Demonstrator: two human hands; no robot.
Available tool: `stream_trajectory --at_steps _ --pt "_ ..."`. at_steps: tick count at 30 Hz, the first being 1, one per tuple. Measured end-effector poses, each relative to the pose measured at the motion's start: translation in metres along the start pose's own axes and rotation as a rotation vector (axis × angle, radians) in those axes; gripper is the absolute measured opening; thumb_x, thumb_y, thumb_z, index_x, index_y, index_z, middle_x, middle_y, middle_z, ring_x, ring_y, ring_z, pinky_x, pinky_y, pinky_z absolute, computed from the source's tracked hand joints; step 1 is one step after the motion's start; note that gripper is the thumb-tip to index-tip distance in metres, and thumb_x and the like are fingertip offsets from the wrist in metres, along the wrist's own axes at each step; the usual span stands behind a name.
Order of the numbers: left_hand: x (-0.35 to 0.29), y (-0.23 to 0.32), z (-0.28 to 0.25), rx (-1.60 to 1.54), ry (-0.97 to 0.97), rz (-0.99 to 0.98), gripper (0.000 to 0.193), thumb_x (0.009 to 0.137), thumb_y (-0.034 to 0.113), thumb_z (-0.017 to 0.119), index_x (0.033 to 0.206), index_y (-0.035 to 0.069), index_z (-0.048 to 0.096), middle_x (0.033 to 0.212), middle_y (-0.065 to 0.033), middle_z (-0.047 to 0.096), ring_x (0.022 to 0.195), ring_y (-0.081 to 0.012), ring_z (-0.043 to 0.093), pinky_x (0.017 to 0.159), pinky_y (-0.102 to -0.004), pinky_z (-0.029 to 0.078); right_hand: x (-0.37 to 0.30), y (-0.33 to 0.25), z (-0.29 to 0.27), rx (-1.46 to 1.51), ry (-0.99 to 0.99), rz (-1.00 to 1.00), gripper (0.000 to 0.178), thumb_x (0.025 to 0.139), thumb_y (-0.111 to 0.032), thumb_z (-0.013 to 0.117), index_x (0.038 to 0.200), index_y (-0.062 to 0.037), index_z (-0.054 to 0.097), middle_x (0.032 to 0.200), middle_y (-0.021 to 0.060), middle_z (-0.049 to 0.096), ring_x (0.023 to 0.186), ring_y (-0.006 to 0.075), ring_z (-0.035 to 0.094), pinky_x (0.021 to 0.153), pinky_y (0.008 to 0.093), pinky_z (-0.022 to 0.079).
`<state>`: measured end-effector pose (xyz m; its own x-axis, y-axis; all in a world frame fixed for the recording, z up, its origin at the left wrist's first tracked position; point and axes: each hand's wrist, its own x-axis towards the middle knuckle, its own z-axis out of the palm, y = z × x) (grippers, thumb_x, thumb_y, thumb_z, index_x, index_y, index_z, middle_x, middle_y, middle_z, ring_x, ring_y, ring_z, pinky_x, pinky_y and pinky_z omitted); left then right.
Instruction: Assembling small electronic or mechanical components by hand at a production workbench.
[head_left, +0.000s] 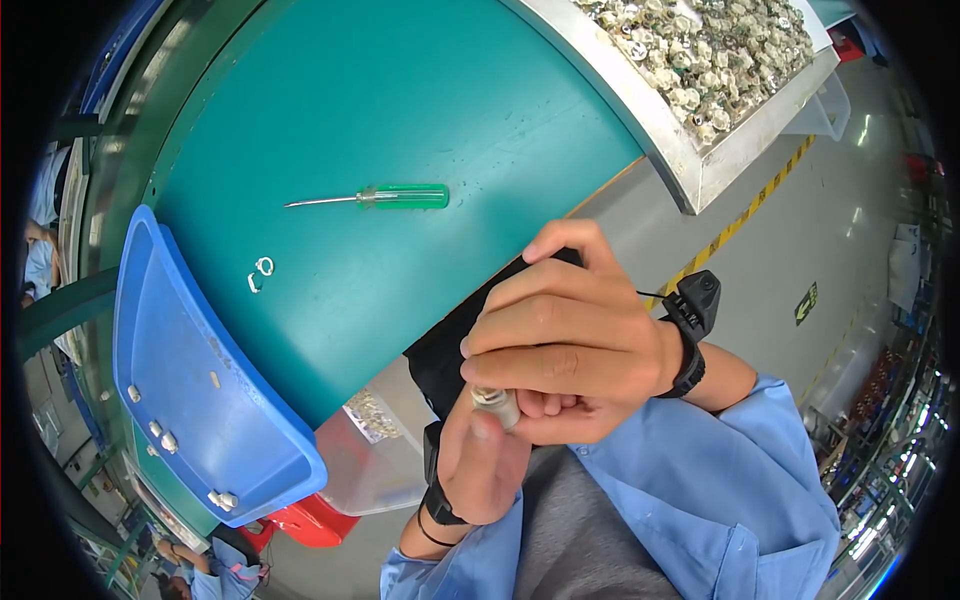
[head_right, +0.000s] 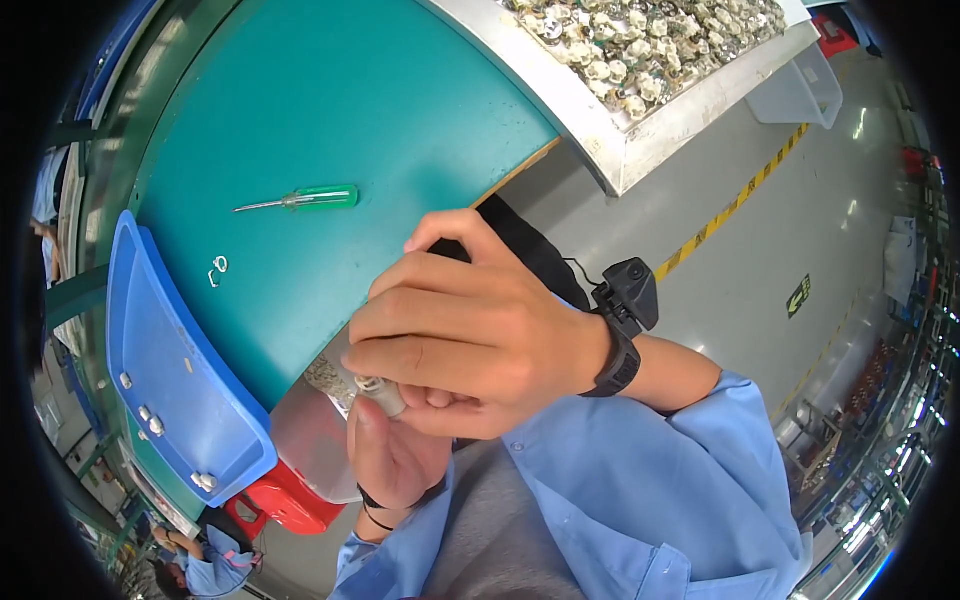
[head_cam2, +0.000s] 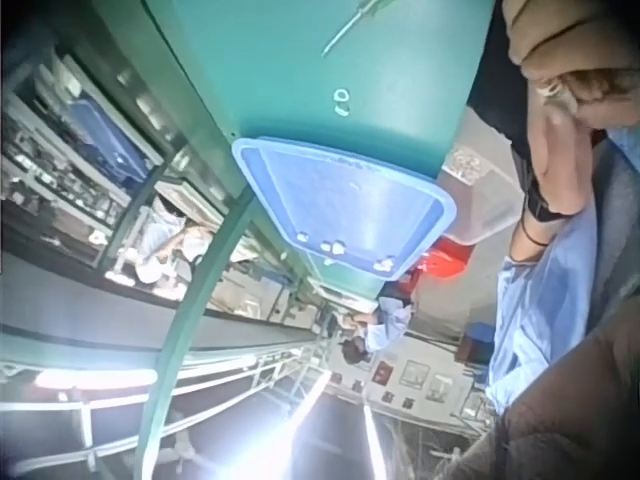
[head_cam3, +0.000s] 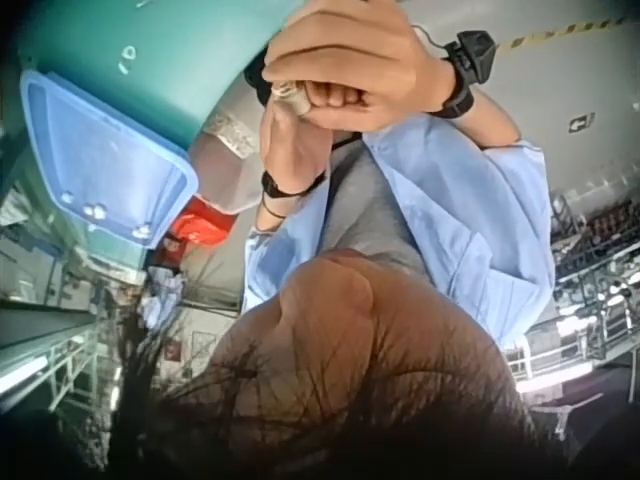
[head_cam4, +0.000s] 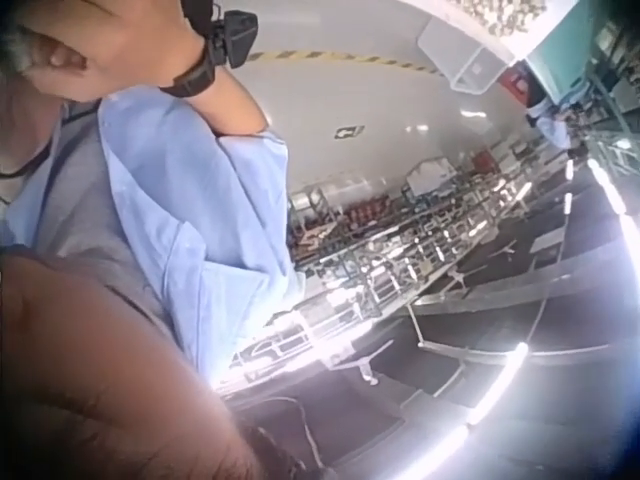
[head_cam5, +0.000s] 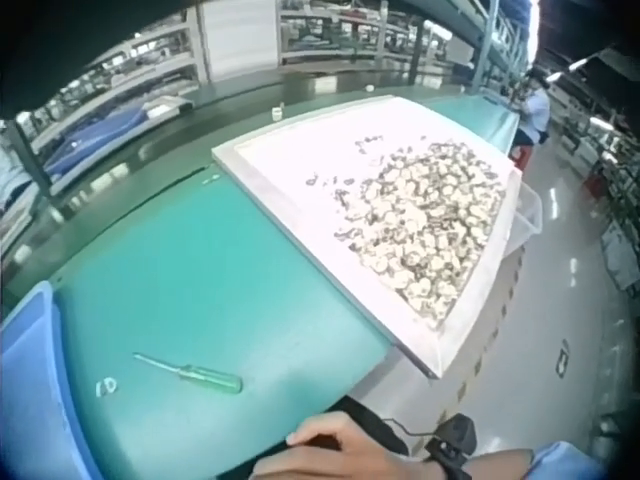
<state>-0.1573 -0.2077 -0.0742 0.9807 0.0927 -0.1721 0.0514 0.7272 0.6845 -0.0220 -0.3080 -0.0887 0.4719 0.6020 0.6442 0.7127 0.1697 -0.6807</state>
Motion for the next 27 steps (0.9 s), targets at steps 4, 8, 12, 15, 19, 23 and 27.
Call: stream_trajectory --at_steps 4,8,12,15,19,23,27 --pt "-0.001 0.000 0.004 -0.022 0.080 -0.039 0.045 0.106 0.043 0.035 0.112 0.001 0.048 0.108 -0.0077 0.048 0.101 -0.0170 0.047 0.090 -0.0305 0.039 -0.004 0.004 0.003 -0.036 -0.019 -0.058 0.015 0.075 -0.014 0.072 0.089 -0.0078 0.073 0.092 0.0046 0.071 0.080 0.0210 0.067 0.087 0.0432 0.038" --pt "-0.003 -0.002 0.009 -0.071 0.195 -0.039 0.043 0.106 0.043 0.036 0.112 0.002 0.047 0.104 -0.0050 0.046 0.100 -0.0143 0.045 0.090 -0.0289 0.037 -0.007 0.002 0.007 0.003 -0.057 -0.072 0.014 0.076 -0.012 0.071 0.089 -0.0076 0.072 0.092 0.0044 0.071 0.080 0.0211 0.067 0.086 0.0430 0.040" --pt "-0.005 -0.003 0.012 -0.103 0.262 -0.015 0.041 0.106 0.043 0.036 0.110 0.003 0.047 0.102 -0.0037 0.045 0.097 -0.0127 0.044 0.089 -0.0277 0.036 -0.005 0.005 0.015 0.000 -0.036 -0.113 0.013 0.076 -0.012 0.070 0.088 -0.0074 0.071 0.091 0.0049 0.071 0.079 0.0212 0.067 0.085 0.0418 0.042" --pt "-0.006 -0.005 0.008 -0.079 0.230 0.005 0.042 0.106 0.043 0.036 0.109 0.003 0.047 0.101 -0.0037 0.045 0.096 -0.0124 0.043 0.087 -0.0273 0.036 -0.004 0.005 0.016 0.066 0.005 -0.111 0.013 0.077 -0.010 0.068 0.089 -0.0075 0.071 0.091 0.0047 0.070 0.079 0.0214 0.067 0.085 0.0411 0.043" --pt "-0.003 -0.002 0.006 0.000 0.212 -0.016 0.044 0.106 0.045 0.035 0.108 0.003 0.047 0.102 -0.0059 0.047 0.099 -0.0148 0.045 0.090 -0.0293 0.037 -0.007 0.009 0.012 0.037 -0.022 -0.088 0.014 0.075 -0.010 0.069 0.089 -0.0081 0.071 0.090 0.0040 0.070 0.080 0.0216 0.067 0.086 0.0418 0.042" --pt "0.003 0.001 0.005 -0.110 0.084 -0.036 0.049 0.106 0.049 0.032 0.105 0.002 0.048 0.103 -0.0092 0.048 0.102 -0.0185 0.047 0.093 -0.0324 0.038 -0.002 0.003 0.008 0.109 -0.021 0.035 0.018 0.073 -0.012 0.071 0.090 -0.0089 0.072 0.091 0.0036 0.070 0.081 0.0220 0.068 0.087 0.0427 0.040" --pt "0.002 -0.001 0.003 -0.078 0.003 0.023 0.042 0.106 0.044 0.028 0.107 0.007 0.050 0.099 -0.0030 0.049 0.096 -0.0180 0.048 0.089 -0.0381 0.043 0.000 0.001 0.010 0.107 0.010 0.017 0.021 0.071 -0.015 0.074 0.091 -0.0091 0.073 0.092 0.0037 0.070 0.082 0.0227 0.069 0.088 0.0433 0.039"
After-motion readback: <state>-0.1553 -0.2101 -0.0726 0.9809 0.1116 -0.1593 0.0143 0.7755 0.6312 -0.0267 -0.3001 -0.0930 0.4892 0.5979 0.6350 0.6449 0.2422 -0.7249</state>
